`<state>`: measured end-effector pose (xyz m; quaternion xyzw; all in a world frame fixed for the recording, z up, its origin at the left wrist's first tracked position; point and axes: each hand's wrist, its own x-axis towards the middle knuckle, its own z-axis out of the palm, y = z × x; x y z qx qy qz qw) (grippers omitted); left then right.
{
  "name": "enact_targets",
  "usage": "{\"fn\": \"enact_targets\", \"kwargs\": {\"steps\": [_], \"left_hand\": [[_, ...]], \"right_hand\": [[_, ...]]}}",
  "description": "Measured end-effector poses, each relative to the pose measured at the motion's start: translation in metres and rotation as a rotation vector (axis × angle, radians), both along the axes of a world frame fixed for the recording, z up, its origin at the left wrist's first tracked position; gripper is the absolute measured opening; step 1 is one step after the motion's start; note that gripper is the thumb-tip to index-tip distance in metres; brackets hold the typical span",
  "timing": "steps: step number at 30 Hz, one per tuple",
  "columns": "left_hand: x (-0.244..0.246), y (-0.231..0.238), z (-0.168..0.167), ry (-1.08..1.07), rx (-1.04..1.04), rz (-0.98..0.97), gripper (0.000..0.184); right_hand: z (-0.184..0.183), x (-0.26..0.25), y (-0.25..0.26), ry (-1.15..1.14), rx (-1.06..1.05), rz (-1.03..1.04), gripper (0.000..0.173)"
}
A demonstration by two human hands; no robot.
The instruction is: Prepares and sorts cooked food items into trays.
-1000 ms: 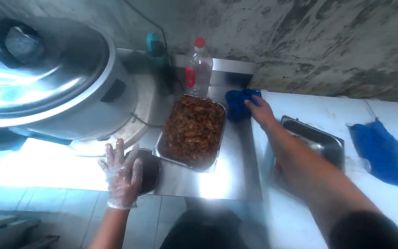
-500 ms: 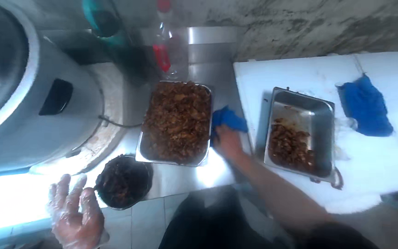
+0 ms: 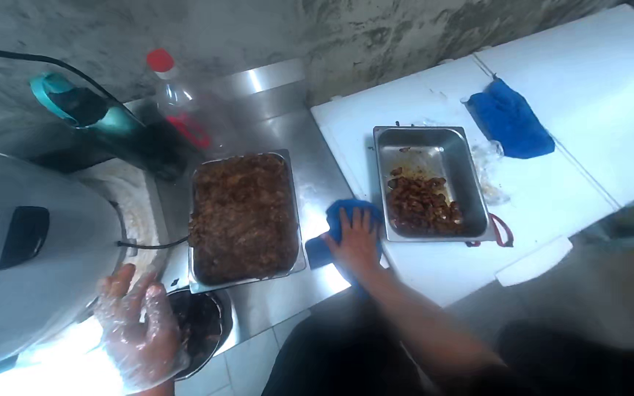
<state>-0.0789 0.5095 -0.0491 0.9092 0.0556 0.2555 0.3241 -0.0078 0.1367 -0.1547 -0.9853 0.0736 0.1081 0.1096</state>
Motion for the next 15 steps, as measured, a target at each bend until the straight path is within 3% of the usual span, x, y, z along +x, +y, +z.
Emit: {"fn": "enact_targets", "kwargs": {"steps": [5,8,12,15], "left_hand": [[-0.007,-0.009,0.002,0.003,0.010,-0.025,0.046],[-0.019,-0.005,0.005,0.006,-0.015,0.001,0.047],[-0.033,0.010,0.001,-0.026,-0.065,0.039,0.042],[-0.040,0.011,0.000,-0.043,-0.110,0.061,0.041]], "right_hand": [[-0.015,0.046,-0.014,-0.151,0.010,0.022,0.072],[-0.013,0.003,-0.026,-0.144,0.034,0.055,0.060],[-0.026,-0.084,-0.054,-0.204,-0.069,0.088,0.061],[-0.030,-0.109,-0.070,-0.201,-0.111,0.141,0.064]]}}
